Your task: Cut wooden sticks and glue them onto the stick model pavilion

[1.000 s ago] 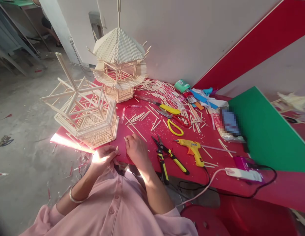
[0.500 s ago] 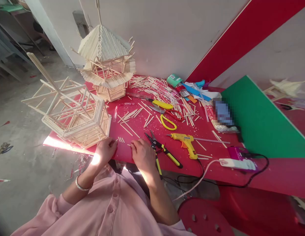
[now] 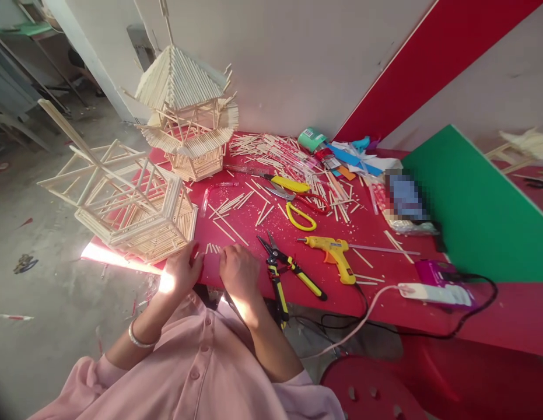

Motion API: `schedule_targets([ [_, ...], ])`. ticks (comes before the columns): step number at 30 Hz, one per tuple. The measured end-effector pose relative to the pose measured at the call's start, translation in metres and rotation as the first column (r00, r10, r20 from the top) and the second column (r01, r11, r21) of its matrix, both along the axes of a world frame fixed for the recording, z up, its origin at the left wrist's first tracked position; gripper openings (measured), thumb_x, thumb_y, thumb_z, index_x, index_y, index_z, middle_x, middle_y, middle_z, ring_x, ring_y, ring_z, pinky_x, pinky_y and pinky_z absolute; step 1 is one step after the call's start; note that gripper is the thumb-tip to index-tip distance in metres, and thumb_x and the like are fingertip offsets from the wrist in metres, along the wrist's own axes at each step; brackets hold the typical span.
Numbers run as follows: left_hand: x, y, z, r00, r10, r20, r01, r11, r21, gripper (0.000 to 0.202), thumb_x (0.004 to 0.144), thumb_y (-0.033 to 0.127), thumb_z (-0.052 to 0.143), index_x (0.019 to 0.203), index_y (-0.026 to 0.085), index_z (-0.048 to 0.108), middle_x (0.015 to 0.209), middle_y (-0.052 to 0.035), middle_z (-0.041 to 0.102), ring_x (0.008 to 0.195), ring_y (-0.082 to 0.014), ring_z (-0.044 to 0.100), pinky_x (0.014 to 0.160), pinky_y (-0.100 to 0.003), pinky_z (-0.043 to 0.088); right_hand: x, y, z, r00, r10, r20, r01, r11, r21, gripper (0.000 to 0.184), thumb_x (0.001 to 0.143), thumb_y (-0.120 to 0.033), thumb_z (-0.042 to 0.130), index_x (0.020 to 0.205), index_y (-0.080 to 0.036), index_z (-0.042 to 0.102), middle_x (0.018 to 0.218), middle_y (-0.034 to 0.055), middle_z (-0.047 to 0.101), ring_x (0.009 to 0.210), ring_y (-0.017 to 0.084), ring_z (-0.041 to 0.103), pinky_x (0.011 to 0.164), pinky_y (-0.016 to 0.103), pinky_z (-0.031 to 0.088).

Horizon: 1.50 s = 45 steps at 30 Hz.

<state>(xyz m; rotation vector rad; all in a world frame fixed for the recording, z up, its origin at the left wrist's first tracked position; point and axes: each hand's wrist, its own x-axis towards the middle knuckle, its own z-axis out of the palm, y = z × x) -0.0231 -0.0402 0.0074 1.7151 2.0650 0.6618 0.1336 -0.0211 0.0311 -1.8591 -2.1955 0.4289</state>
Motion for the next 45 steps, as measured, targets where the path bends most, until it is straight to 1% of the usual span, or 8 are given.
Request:
schedule_targets([
  [2,-0.003,-0.001,-0.001,0.997,-0.058,0.046,0.057,0.998,0.01,0.043,0.083,0.025,0.064,0.126,0.017,0.063,0.106,-0.0134,0.074,0.087,-0.0267,0.07,0.074,-0.029,0.049,0.004,0.0,0.0,0.999,0.032,-0.042,-0.033,0.999,-0.018,0.022,0.097,-0.027,0.047,0.097,-0.023,0.069,0.094,0.0048,0.071,0.086,0.019,0.064,0.068,0.029,0.038],
  [4,-0.004,0.0,0.001,0.995,-0.096,0.021,0.097,0.994,-0.046,0.047,0.083,0.027,0.065,0.129,0.017,0.062,0.103,-0.0138,0.075,0.089,-0.028,0.07,0.075,-0.03,0.05,0.01,0.0,-0.003,0.995,0.062,-0.081,-0.063,0.998,-0.004,0.02,0.095,-0.026,0.051,0.103,-0.023,0.069,0.098,0.004,0.07,0.087,0.019,0.064,0.07,0.028,0.039],
  [8,-0.002,0.006,0.01,0.984,-0.14,-0.109,0.123,0.98,-0.155,0.036,0.09,0.033,0.058,0.124,0.023,0.067,0.097,-0.0099,0.076,0.09,-0.0258,0.07,0.078,-0.03,0.05,0.014,-0.001,-0.012,0.99,0.093,-0.108,-0.084,0.993,0.088,0.02,0.095,-0.029,0.054,0.103,-0.023,0.071,0.095,0.0047,0.068,0.09,0.02,0.061,0.075,0.029,0.041],
  [14,0.005,0.009,0.017,0.967,-0.153,-0.205,0.12,0.979,-0.166,0.029,0.094,0.034,0.052,0.116,0.031,0.072,0.09,-0.0048,0.077,0.084,-0.0225,0.07,0.07,-0.028,0.047,0.007,0.001,-0.017,0.986,0.11,-0.128,-0.092,0.986,0.139,0.019,0.095,-0.029,0.055,0.1,-0.023,0.073,0.09,0.0045,0.068,0.088,0.02,0.06,0.074,0.029,0.042],
  [19,0.006,0.008,0.011,0.964,-0.152,-0.217,0.134,0.987,-0.093,0.025,0.094,0.034,0.053,0.106,0.029,0.075,0.085,-0.0036,0.078,0.077,-0.0211,0.07,0.064,-0.027,0.046,0.003,0.0,-0.017,0.983,0.112,-0.143,-0.09,0.984,0.153,0.019,0.095,-0.029,0.055,0.099,-0.023,0.073,0.089,0.0039,0.068,0.087,0.019,0.061,0.072,0.028,0.042],
  [26,-0.001,-0.001,-0.011,0.984,-0.106,-0.141,0.122,0.987,0.108,0.024,0.087,0.031,0.065,0.107,0.023,0.075,0.097,-0.0046,0.078,0.081,-0.019,0.072,0.066,-0.024,0.048,0.006,-0.003,-0.02,0.982,0.112,-0.15,-0.088,0.984,0.157,0.019,0.095,-0.03,0.056,0.103,-0.024,0.072,0.088,0.0036,0.067,0.087,0.018,0.06,0.072,0.028,0.042],
  [35,0.005,0.002,-0.009,0.98,-0.113,-0.164,0.14,0.977,0.163,0.02,0.091,0.028,0.058,0.088,0.025,0.078,0.072,-0.0009,0.074,0.062,-0.0143,0.065,0.053,-0.024,0.036,0.005,-0.003,-0.026,0.975,0.126,-0.182,-0.089,0.976,0.198,0.019,0.094,-0.028,0.057,0.104,-0.025,0.073,0.085,0.003,0.068,0.084,0.018,0.061,0.072,0.029,0.043],
  [45,0.005,0.004,-0.013,0.981,-0.101,-0.163,0.135,0.968,0.21,0.018,0.089,0.035,0.064,0.087,0.022,0.076,0.073,-0.0011,0.074,0.063,-0.0132,0.064,0.054,-0.023,0.035,0.006,0.001,-0.021,0.978,0.145,-0.149,-0.115,0.975,0.192,0.029,0.095,-0.027,0.052,0.121,-0.021,0.064,0.099,0.0069,0.069,0.093,0.021,0.061,0.076,0.03,0.045],
])
